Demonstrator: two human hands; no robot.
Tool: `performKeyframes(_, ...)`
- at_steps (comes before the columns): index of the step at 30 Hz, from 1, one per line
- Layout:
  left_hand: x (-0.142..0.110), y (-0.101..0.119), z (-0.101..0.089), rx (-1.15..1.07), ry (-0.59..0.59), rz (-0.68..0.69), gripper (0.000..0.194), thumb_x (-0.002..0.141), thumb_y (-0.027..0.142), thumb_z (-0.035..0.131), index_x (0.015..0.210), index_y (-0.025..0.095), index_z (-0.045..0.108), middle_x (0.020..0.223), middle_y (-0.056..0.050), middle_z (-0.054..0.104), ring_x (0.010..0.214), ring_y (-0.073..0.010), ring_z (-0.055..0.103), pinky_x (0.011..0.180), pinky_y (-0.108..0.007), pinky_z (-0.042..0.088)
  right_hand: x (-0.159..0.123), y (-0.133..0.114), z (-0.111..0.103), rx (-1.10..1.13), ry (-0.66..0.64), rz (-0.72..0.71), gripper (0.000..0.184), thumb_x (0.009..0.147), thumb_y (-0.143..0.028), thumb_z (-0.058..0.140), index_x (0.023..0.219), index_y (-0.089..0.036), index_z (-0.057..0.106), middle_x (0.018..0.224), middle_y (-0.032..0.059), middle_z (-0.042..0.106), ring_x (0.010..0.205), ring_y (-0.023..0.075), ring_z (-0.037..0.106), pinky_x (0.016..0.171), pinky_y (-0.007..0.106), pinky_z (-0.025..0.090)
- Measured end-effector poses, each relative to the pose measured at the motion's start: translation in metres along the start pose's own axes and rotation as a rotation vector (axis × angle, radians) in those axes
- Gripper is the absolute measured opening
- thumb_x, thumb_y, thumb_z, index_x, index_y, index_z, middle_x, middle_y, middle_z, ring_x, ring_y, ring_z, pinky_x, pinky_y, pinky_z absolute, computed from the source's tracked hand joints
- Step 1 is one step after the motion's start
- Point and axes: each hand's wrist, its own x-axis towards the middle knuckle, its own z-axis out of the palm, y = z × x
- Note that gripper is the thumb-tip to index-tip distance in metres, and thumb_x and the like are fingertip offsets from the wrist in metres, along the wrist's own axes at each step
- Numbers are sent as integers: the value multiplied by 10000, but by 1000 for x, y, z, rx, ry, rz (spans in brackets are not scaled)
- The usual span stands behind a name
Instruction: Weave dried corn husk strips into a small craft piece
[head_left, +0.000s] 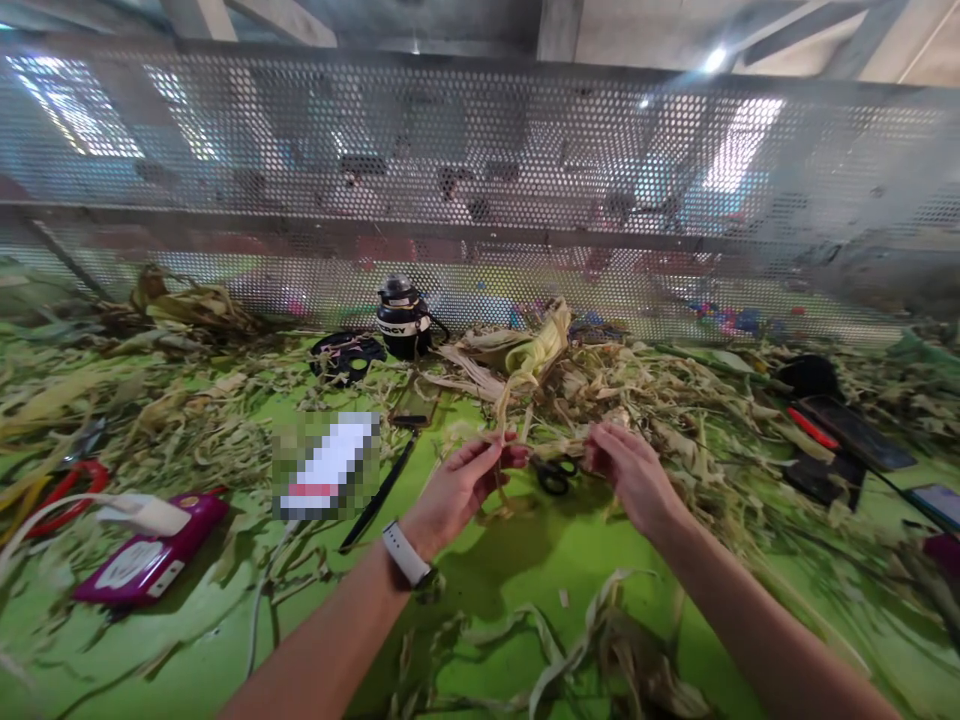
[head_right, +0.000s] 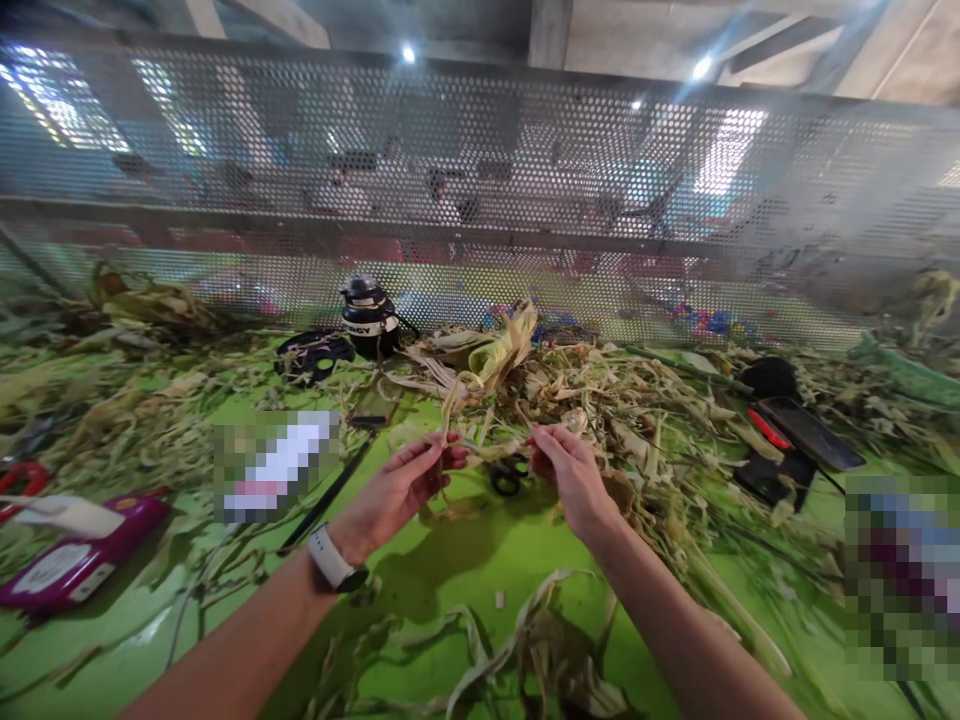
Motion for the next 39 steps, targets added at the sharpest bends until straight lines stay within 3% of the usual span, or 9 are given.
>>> performKeyframes(5, 1, -2, 2, -59, 15, 74, 224, 703, 233, 717, 914, 163, 689, 887, -51, 729, 851, -147, 657, 764, -235, 481, -13, -7, 7, -330, -380, -47, 343, 777, -457, 603, 628, -149, 579, 511, -34, 502, 474, 78, 444, 477, 198, 350)
performKeyframes(9, 1, -9, 5, -30, -29, 105, 187, 742, 214, 676, 922, 163, 691, 945, -55, 728, 953, -170, 639, 878, -272, 450, -18, -2, 13, -527, -413, -126, 293, 805, -438, 573, 750, -151, 588, 591, -26, 512, 524, 89, 459, 481, 200, 362)
performKeyframes(12, -1, -14, 8, -13, -73, 96, 198, 770, 231, 646, 955, 171, 686, 986, -61, 721, 1055, -196, 597, 970, -320, 397, -22, 7, 19, -514, -426, -145, 282, 805, -418, 581, 920, -161, 583, 797, 19, 582, 615, 102, 504, 540, 214, 430)
performKeyframes(15, -2, -18, 9, -20, -108, 60, 226, 772, 261, 640, 978, 179, 687, 1041, -70, 705, 1120, -228, 556, 1009, -374, 363, -28, 16, 27, -407, -536, -51, 361, 795, -414, 600, 1063, -182, 529, 1036, 59, 566, 612, 89, 521, 549, 230, 485)
performKeyframes(17, -4, -19, 9, -7, -129, 45, 254, 776, 272, 634, 1005, 174, 684, 1097, -83, 682, 1161, -239, 524, 1023, -383, 345, -31, 21, 32, -298, -582, 22, 395, 784, -425, 610, 1084, -192, 501, 1065, 59, 547, 574, 73, 514, 510, 224, 496)
performKeyframes(21, -4, -21, 10, 48, -127, 49, 231, 779, 272, 633, 958, 143, 702, 1141, -95, 659, 1175, -216, 506, 1027, -319, 333, -34, 28, 37, -236, -555, 71, 359, 784, -487, 586, 957, -183, 506, 780, -7, 553, 465, 56, 466, 422, 189, 448)
performKeyframes(27, -2, -21, 14, -5, 80, 96, 193, 628, 231, 769, 791, 152, 700, 791, -28, 718, 791, -148, 637, 824, -270, 454, -35, 28, 31, -484, -454, -65, 321, 872, -470, 452, 757, -179, 522, 559, -58, 396, 441, 57, 360, 383, 158, 297)
performKeyframes(34, -4, -13, 15, -76, 102, 57, 197, 591, 227, 790, 739, 140, 693, 810, -26, 696, 751, -119, 616, 739, -214, 459, -32, 20, 29, -644, -459, -197, 289, 903, -392, 420, 782, -179, 574, 531, -55, 393, 469, 81, 366, 431, 178, 288)
performKeyframes(39, -2, -12, 11, 27, 119, 81, 231, 654, 252, 750, 864, 197, 672, 823, -6, 669, 731, -120, 587, 726, -236, 459, -35, 18, 28, -912, -389, -520, 253, 906, -309, 443, 766, -193, 618, 670, 12, 561, 620, 129, 521, 574, 218, 389)
